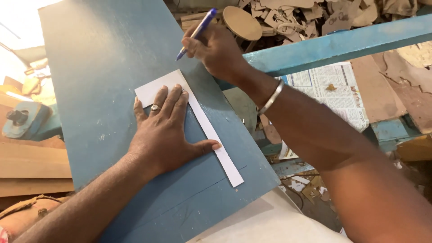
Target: The person positions a blue-painted wooden board on a work table and marks layout lines on it. They measure with a steel ruler and a tape measure, hold a white paper strip as a straightedge, and trace lines with a blue marker pen. They then place a black cylindrical object on the board and trace around it to mark a circle.
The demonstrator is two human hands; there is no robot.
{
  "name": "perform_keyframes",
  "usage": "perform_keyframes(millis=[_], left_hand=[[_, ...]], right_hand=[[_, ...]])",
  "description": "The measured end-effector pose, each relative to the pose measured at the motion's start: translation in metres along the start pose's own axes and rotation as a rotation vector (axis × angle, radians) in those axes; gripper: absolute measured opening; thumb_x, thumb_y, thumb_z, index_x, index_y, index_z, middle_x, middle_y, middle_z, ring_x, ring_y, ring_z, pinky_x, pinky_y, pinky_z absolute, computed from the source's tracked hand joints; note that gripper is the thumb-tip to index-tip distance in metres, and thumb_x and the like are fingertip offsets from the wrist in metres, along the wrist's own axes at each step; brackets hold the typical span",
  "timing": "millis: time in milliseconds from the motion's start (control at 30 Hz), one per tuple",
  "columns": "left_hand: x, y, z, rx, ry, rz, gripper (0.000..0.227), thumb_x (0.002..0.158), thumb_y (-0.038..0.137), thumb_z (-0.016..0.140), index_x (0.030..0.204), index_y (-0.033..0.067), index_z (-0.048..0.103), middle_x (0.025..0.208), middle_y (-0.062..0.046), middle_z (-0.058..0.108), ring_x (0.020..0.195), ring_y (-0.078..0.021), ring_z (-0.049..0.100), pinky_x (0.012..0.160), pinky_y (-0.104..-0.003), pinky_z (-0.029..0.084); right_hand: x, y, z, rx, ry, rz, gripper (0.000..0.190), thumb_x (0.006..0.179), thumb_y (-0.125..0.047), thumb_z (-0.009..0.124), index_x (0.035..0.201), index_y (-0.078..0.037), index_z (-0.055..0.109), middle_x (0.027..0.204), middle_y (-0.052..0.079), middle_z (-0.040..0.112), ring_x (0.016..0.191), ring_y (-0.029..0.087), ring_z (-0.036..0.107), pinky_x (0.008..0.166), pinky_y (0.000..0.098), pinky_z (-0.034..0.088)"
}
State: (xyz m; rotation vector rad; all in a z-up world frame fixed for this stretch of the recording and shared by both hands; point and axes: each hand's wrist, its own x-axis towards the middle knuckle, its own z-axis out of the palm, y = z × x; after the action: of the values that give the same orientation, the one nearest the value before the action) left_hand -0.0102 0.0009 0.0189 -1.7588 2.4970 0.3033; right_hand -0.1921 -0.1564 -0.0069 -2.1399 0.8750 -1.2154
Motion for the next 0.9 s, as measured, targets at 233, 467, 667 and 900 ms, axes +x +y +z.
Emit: perform_keyframes(millis=[233,467,667,900], left_hand=[[-0.005,-0.006,-0.013,0.038,-0.048,-0.046,0.131,0.067,0.094,0.053,0.16,0.0108,0.014,0.169,-0.014,0.009,0.155,-0.0328,-0.004,0.112,-0.069,-0.014],[-0.03,-0.065,-0.023,0.096,-0.129,-0.204,0.13,0.065,0.092,0.053,0.16,0.012,0.012,0.169,-0.012,0.003,0.153,-0.0331,-0.004,0.109,-0.068,-0.013],[-0.038,-0.091,-0.013,0.096,0.013,-0.025,0.105,0.073,0.081,0.06,0.16,0.0313,0.03,0.169,-0.021,0.008,0.152,-0.046,-0.001,0.116,-0.076,-0.005],[-0.047,-0.099,-0.017,0.086,-0.068,0.071,0.088,0.072,0.076,0.058,0.153,0.0446,0.04,0.168,-0.006,0.02,0.154,-0.0329,0.006,0.116,-0.066,-0.003]], right_hand=[[-0.064,-0.012,-0.033,0.098,0.121,-0.168,0.017,0.115,-0.016,0.055,0.121,-0.002,0.062,0.096,0.008,0.074,0.085,0.014,0.074,0.073,0.027,0.064],[-0.187,-0.057,-0.065,0.018,0.28,-0.173,0.026,0.118,-0.024,0.058,0.132,-0.002,0.059,0.116,0.015,0.074,0.102,0.021,0.076,0.089,0.033,0.066],[-0.257,-0.051,-0.049,-0.014,0.284,-0.472,0.052,0.102,-0.042,0.065,0.139,-0.006,0.055,0.127,0.015,0.067,0.113,0.025,0.073,0.092,0.0412,0.065],[-0.266,-0.099,-0.045,-0.326,-0.088,-0.283,0.045,0.093,-0.037,0.075,0.131,-0.021,0.056,0.135,0.008,0.065,0.128,0.032,0.059,0.108,0.0497,0.048]])
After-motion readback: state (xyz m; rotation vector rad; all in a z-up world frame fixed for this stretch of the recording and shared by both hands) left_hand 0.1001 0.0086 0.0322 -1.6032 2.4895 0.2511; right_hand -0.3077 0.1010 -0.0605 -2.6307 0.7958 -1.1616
